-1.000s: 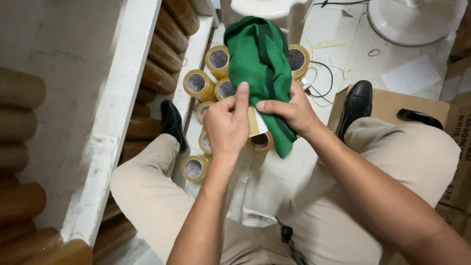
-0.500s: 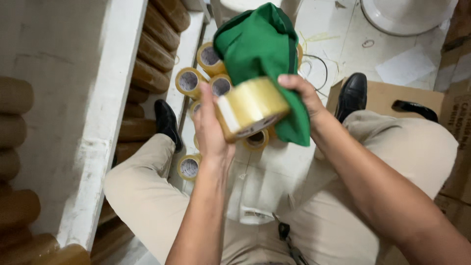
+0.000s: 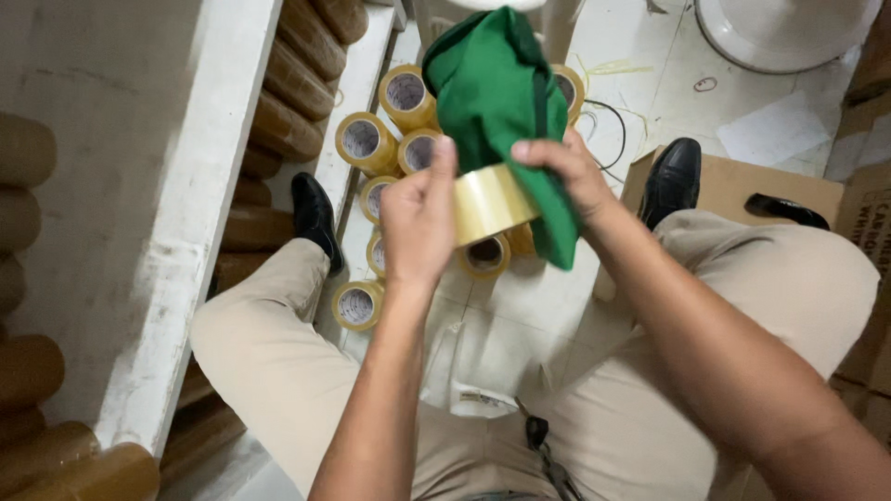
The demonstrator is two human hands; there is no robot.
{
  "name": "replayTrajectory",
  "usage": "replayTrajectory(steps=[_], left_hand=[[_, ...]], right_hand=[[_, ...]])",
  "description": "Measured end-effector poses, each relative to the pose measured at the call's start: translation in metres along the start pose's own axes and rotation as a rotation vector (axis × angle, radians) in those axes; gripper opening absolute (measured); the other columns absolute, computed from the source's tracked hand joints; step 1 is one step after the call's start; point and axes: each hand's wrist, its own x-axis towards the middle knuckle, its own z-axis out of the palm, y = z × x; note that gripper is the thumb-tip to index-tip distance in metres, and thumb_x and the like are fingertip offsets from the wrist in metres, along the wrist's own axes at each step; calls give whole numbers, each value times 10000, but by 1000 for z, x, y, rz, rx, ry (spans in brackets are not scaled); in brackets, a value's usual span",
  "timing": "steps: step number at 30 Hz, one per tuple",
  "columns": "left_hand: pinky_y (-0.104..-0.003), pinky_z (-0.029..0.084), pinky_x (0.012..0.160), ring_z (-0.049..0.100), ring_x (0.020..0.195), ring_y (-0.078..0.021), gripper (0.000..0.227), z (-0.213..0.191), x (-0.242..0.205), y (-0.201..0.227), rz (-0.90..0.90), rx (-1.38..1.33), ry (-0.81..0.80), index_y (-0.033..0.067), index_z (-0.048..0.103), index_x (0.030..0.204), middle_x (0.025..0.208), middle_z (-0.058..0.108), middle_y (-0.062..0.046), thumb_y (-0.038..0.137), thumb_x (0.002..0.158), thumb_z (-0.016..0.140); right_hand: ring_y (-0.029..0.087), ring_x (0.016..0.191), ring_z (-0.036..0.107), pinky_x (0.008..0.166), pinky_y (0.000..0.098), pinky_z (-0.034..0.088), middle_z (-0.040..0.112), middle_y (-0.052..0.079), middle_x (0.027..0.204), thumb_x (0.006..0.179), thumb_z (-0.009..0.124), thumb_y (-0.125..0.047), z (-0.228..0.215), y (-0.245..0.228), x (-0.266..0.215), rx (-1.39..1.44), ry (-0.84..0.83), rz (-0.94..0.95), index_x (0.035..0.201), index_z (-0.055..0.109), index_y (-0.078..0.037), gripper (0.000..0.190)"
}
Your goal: The person sits on the floor surrounded by tape rolls and uses a green cloth to wipe the surface of a tape roll. They repeatedly rub the cloth over the roll, rotate it, and place it back among the other rolls.
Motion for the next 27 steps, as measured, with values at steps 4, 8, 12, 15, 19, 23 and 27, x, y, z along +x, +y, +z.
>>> replayTrajectory(steps=[4, 8, 12, 15, 19, 23, 27], left_hand=[[-309, 437, 554, 518, 470, -167, 684, -9, -3, 1, 25, 78, 37, 154, 482, 462, 435, 488, -6, 567, 1006, 518], [-325, 422, 545, 552, 475, -190, 666, -8, -25, 14, 100, 240, 28, 149, 605, 521, 453, 554, -53, 577, 1017, 492], [-427, 505, 615, 661, 616, -377, 619, -13, -49, 17, 190, 262, 25, 111, 568, 517, 496, 540, -168, 509, 991, 556], [-458, 503, 612, 647, 605, -401, 627, -16, -44, 7, 310, 327, 30, 107, 544, 503, 466, 508, -166, 499, 992, 563], [-423, 495, 594, 634, 550, -354, 612, -22, -51, 8, 393, 326, 21, 135, 492, 485, 431, 482, -109, 476, 987, 573], [-414, 498, 623, 640, 576, -359, 592, -23, -55, -5, 425, 325, 45, 124, 488, 501, 461, 481, -124, 458, 970, 624], [-459, 482, 645, 617, 565, -397, 592, -27, -56, 0, 462, 359, 88, 102, 508, 514, 467, 484, -150, 446, 988, 599]], right_hand=[[177, 816, 642, 777, 317, 532, 645, 68, 811, 677, 831, -350, -3, 0, -9, -199, -58, -58, 1143, 720, -125, 528], [201, 848, 677, 795, 373, 580, 709, 101, 902, 665, 905, -239, -6, 22, -22, -313, -57, -157, 1130, 700, -81, 533], [180, 787, 626, 727, 354, 555, 650, 87, 831, 774, 813, -339, 0, 9, -50, -206, 102, -26, 1102, 676, -81, 439], [181, 755, 615, 684, 337, 538, 628, 81, 801, 744, 867, -272, 27, -3, -80, -321, 176, -79, 1088, 701, -76, 429], [159, 751, 602, 673, 317, 510, 610, 61, 785, 760, 858, -290, 22, 14, -78, -302, 246, -45, 1065, 666, -107, 405], [177, 706, 597, 630, 318, 494, 589, 59, 755, 753, 833, -364, 46, -3, -92, -255, 324, 128, 1055, 669, -106, 429], [192, 777, 596, 693, 361, 516, 616, 99, 818, 758, 869, -287, 37, 16, -88, -345, 356, 39, 1065, 683, -94, 407]])
